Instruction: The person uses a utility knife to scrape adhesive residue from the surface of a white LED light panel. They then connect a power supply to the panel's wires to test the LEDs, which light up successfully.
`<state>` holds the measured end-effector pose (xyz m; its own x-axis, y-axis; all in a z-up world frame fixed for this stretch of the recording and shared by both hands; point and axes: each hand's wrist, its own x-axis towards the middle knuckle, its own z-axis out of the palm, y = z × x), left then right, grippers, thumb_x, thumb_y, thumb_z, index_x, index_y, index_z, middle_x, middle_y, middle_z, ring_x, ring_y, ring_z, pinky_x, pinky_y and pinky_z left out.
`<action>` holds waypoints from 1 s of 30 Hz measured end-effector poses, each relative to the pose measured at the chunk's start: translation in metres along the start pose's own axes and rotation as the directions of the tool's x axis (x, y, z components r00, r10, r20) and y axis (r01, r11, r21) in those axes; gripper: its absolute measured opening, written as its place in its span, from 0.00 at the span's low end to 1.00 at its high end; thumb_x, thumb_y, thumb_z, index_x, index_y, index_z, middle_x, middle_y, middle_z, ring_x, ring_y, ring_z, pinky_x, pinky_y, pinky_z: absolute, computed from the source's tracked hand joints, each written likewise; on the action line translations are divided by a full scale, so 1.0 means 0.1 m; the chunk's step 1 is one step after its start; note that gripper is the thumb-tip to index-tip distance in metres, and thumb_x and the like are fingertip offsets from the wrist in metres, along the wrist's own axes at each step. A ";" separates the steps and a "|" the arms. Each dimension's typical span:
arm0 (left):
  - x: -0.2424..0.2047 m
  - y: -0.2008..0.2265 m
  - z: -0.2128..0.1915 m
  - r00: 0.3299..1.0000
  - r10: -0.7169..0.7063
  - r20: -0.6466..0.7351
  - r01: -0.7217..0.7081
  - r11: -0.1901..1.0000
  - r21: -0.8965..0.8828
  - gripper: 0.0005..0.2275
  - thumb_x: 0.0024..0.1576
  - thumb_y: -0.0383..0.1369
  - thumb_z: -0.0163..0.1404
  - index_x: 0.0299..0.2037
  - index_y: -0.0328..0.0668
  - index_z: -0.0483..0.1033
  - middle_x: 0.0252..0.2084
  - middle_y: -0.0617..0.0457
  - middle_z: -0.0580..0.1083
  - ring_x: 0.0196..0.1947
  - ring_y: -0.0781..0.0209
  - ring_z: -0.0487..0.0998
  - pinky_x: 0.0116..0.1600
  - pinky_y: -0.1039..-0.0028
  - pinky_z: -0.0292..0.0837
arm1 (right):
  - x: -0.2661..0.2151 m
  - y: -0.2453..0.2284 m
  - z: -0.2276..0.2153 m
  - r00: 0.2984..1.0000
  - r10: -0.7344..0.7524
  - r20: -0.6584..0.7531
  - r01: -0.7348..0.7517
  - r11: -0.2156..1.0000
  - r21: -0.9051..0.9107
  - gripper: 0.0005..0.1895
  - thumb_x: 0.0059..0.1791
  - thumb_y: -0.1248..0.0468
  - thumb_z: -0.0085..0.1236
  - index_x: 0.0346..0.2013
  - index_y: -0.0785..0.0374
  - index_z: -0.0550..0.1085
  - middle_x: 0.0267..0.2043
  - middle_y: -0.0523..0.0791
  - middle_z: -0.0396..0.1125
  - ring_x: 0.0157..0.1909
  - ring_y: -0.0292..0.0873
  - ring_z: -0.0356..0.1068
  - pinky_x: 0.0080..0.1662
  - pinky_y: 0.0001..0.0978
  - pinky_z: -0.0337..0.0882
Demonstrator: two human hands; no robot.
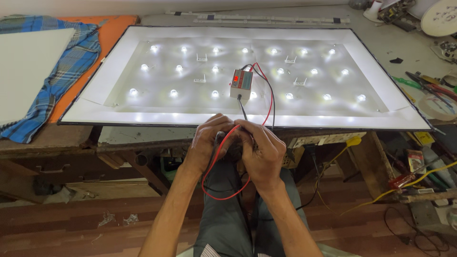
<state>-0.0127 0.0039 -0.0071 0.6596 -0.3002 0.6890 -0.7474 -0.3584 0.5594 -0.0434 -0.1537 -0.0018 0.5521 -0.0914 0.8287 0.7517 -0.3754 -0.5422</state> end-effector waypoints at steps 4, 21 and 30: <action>0.01 0.00 -0.02 1.000 -0.002 0.008 0.002 1.000 -0.013 0.11 0.52 0.23 0.56 0.45 0.28 0.77 0.37 0.46 0.73 0.39 0.51 0.73 0.46 0.65 0.71 | 0.02 -0.03 0.00 1.000 -0.010 -0.010 0.010 1.000 -0.019 0.12 0.48 0.77 0.62 0.46 0.67 0.78 0.38 0.49 0.75 0.38 0.42 0.78 0.41 0.31 0.75; 0.08 0.02 0.11 0.999 -0.015 -0.051 0.017 0.999 0.030 0.08 0.55 0.23 0.61 0.43 0.36 0.82 0.35 0.52 0.78 0.36 0.59 0.78 0.41 0.70 0.74 | -0.93 0.30 -0.37 0.977 0.121 -0.175 -0.141 0.984 -0.109 0.11 0.53 0.75 0.57 0.50 0.70 0.72 0.56 0.54 0.73 0.49 0.47 0.80 0.50 0.31 0.81; 0.09 0.04 0.12 0.998 -0.037 -0.043 0.038 0.999 0.029 0.08 0.55 0.23 0.61 0.45 0.38 0.82 0.36 0.52 0.79 0.37 0.60 0.79 0.41 0.71 0.75 | -1.18 1.11 -0.60 0.790 0.596 -0.143 -0.597 0.801 0.041 0.22 0.53 0.78 0.40 0.61 0.72 0.54 0.75 0.61 0.51 0.35 0.43 0.77 0.36 0.29 0.79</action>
<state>-0.0090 -0.0105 -0.0044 0.6826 -0.2488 0.6871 -0.7193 -0.3950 0.5715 -0.0466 -0.2395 -0.1512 0.8328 -0.4279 0.3511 0.2873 -0.2081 -0.9350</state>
